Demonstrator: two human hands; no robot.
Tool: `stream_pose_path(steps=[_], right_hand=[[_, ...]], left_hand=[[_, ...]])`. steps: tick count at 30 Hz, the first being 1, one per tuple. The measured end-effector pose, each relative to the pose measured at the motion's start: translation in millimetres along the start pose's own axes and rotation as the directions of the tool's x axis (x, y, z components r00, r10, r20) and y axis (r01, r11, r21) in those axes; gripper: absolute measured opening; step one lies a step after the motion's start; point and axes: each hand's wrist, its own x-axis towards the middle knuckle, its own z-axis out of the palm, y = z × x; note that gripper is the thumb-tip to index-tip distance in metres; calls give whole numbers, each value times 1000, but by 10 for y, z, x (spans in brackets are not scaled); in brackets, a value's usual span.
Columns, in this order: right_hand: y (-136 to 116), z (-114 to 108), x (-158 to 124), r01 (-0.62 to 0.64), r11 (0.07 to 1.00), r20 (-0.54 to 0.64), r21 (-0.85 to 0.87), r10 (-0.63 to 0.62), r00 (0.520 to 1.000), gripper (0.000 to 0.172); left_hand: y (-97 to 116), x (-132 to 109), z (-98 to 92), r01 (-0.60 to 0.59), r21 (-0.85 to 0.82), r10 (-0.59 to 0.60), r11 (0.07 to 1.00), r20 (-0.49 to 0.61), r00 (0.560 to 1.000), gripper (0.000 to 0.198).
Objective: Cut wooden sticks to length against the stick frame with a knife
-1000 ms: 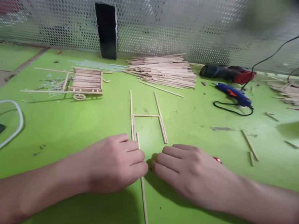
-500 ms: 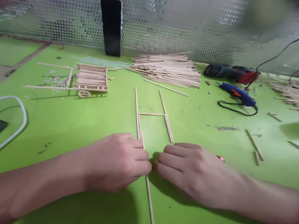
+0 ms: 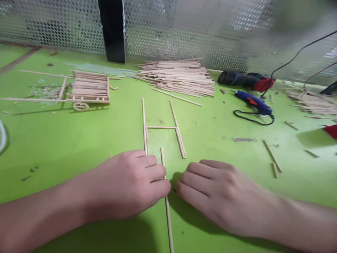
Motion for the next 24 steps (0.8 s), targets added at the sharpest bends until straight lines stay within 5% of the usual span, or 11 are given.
stream_pose_path(steps=[8,19,24], right_hand=[[41,41,45,39,988,28,147,-43,999,38],[-50,82,164,45,999,-27,12,-45,999,30],[-86,121,130,-13,996,-51,-88,8,999,25]], left_hand=[[-49,49,17,4,-181,4,983,42,999,25],[-49,-108,-92,10,-64,-7,998,47,999,28],[24,-90,-72,194,-90,-197,977,-25,980,31]])
